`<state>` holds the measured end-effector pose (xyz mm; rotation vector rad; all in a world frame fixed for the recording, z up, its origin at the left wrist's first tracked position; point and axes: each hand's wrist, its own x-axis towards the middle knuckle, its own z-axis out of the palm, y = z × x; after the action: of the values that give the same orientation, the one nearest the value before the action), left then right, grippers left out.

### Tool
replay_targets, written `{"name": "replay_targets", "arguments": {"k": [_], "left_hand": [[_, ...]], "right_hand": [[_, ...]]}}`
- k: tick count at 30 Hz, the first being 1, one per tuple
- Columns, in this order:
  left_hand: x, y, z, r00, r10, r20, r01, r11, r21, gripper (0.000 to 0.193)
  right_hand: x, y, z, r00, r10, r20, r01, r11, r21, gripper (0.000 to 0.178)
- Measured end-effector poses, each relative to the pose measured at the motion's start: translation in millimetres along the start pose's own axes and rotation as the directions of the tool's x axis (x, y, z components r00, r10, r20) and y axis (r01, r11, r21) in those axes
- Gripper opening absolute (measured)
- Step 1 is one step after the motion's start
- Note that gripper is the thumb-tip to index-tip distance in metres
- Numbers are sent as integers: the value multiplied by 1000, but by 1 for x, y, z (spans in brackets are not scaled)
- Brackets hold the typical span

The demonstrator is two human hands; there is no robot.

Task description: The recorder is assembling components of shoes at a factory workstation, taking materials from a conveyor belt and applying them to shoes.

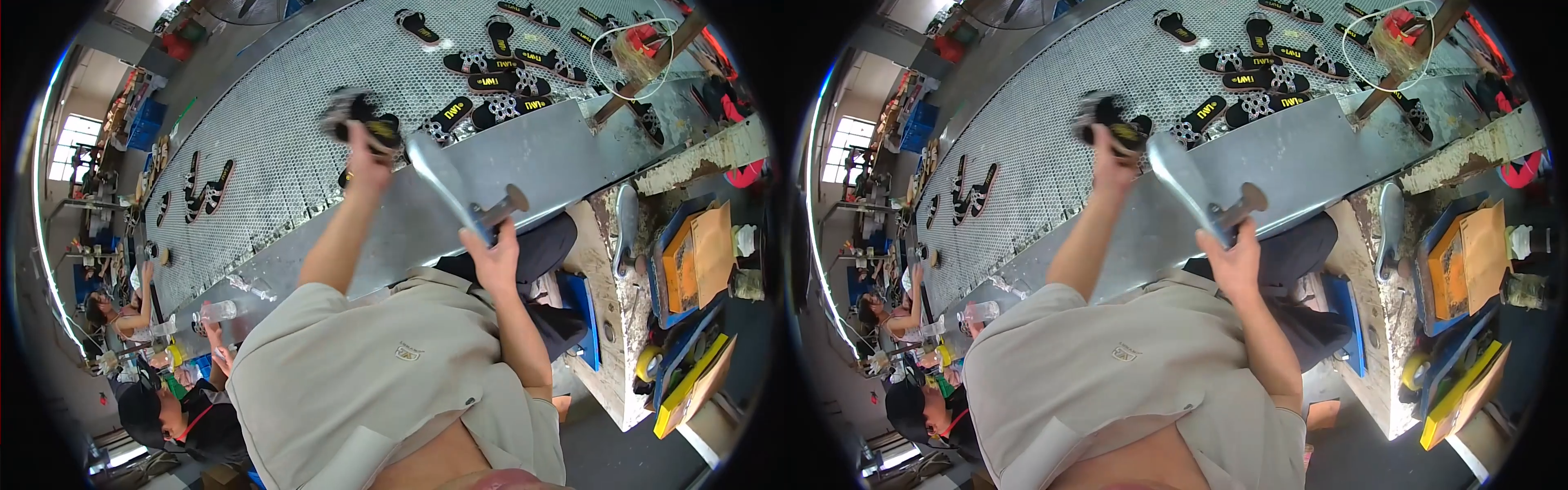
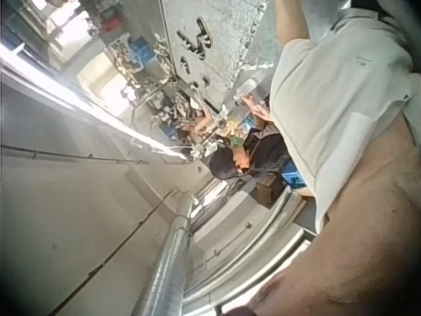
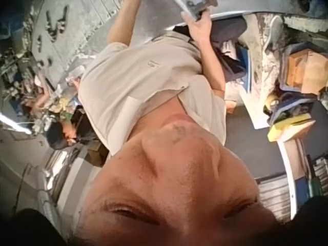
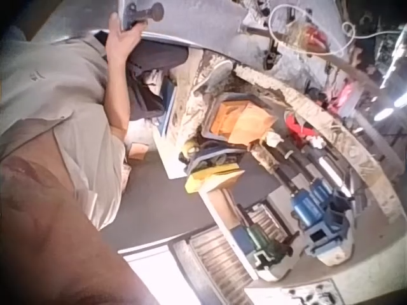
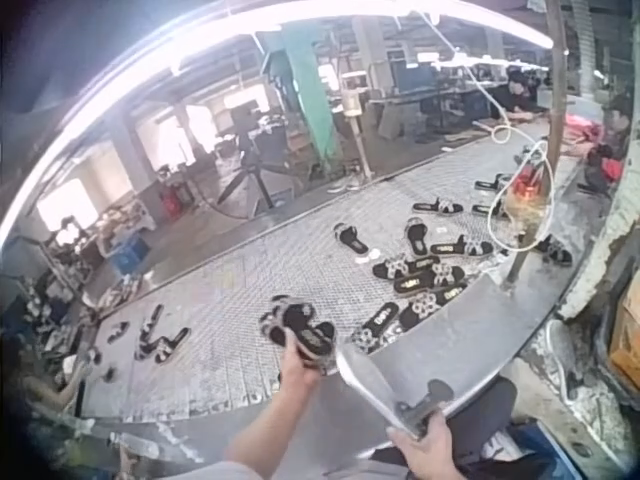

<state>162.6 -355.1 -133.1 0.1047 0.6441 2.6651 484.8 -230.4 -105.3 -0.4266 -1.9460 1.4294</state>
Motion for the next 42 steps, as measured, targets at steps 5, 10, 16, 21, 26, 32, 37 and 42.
{"name": "replay_targets", "arguments": {"k": [5, 10, 16, 21, 26, 32, 37, 42], "left_hand": [[28, 95, -105, 713, 440, -546, -227, 881, 414, 80], [-35, -42, -30, 951, 161, -263, -45, 916, 399, 67], [-116, -178, 61, 893, -422, 157, 346, 866, 361, 68], [-135, -210, 109, 635, -554, 538, 374, 830, 414, 60], [-80, -203, 104, 653, -296, 697, -572, 411, 710, 49], [113, 5, -66, 746, 432, 506, 16, -772, 635, 67], [128, 35, -113, 961, 255, 109, 111, -715, 690, 87], [138, -41, -68, 915, 137, 380, -133, -785, 605, 78]], "right_hand": [[-16, 15, -1, 996, 61, 59, -53, 991, -126, 64], [-19, 19, -13, 996, 83, -17, -84, 992, -95, 65], [2, 12, -17, 966, 57, -253, -107, 976, -188, 69], [39, 27, -47, 851, -57, -523, -56, 979, -198, 64], [33, 29, -95, 769, -20, -639, 5, 1000, -25, 61], [22, -3, -181, 581, -156, -799, -146, 946, -290, 60], [69, 16, -298, 267, -554, -789, -448, 653, -610, 57], [80, 36, -401, 223, -750, -623, -640, 369, -674, 57]]}}
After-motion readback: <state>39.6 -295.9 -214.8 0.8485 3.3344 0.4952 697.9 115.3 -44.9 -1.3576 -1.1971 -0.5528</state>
